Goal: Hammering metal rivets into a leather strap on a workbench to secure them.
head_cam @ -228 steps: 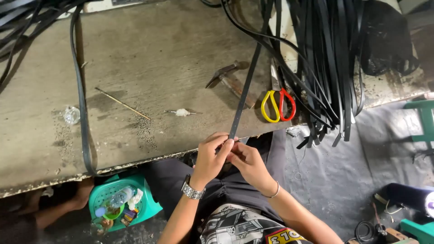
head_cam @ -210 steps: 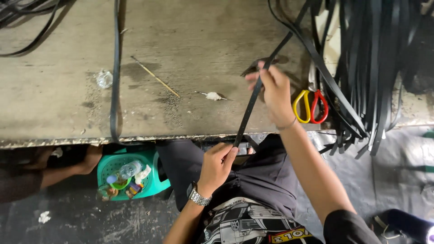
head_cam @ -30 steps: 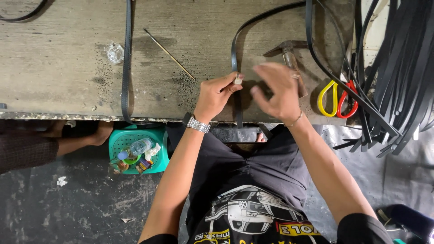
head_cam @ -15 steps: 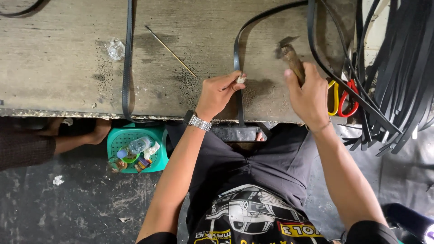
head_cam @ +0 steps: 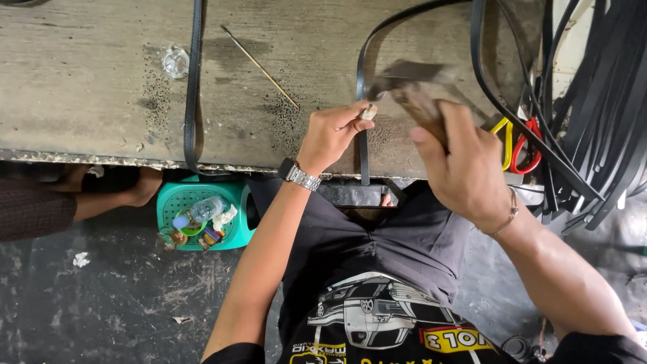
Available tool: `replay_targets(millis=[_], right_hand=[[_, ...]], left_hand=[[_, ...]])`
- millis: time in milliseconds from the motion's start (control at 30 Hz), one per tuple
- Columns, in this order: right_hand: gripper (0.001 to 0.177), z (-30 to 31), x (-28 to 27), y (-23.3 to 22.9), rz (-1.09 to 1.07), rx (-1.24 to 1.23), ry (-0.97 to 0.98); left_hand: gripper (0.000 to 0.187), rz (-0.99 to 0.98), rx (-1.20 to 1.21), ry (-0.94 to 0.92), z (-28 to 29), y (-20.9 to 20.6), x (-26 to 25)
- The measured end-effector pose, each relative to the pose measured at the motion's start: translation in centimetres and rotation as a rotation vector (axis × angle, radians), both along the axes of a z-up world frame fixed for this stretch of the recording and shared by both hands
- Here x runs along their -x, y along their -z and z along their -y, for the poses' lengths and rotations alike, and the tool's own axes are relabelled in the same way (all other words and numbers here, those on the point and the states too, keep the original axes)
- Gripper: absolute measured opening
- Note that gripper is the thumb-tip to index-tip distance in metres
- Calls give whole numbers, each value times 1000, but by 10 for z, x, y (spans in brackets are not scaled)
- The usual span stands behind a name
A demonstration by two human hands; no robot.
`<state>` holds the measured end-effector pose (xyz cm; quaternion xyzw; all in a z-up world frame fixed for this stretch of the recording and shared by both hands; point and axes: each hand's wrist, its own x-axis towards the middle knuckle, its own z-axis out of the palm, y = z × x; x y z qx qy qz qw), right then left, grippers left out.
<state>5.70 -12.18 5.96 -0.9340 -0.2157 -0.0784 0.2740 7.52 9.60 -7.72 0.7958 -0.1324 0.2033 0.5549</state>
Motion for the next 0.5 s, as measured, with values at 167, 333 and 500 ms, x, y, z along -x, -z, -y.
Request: replay_targets(millis=[167, 333, 500], right_hand=[[33, 2, 1, 8, 12, 129, -26], [31, 21, -13, 17, -58, -32, -11], [31, 34, -48, 73, 331, 310, 191]], left_hand=[[24, 15, -20, 11, -3, 16, -2], [27, 46, 4, 21, 2, 5, -1], [29, 19, 3, -4, 2, 6, 1]])
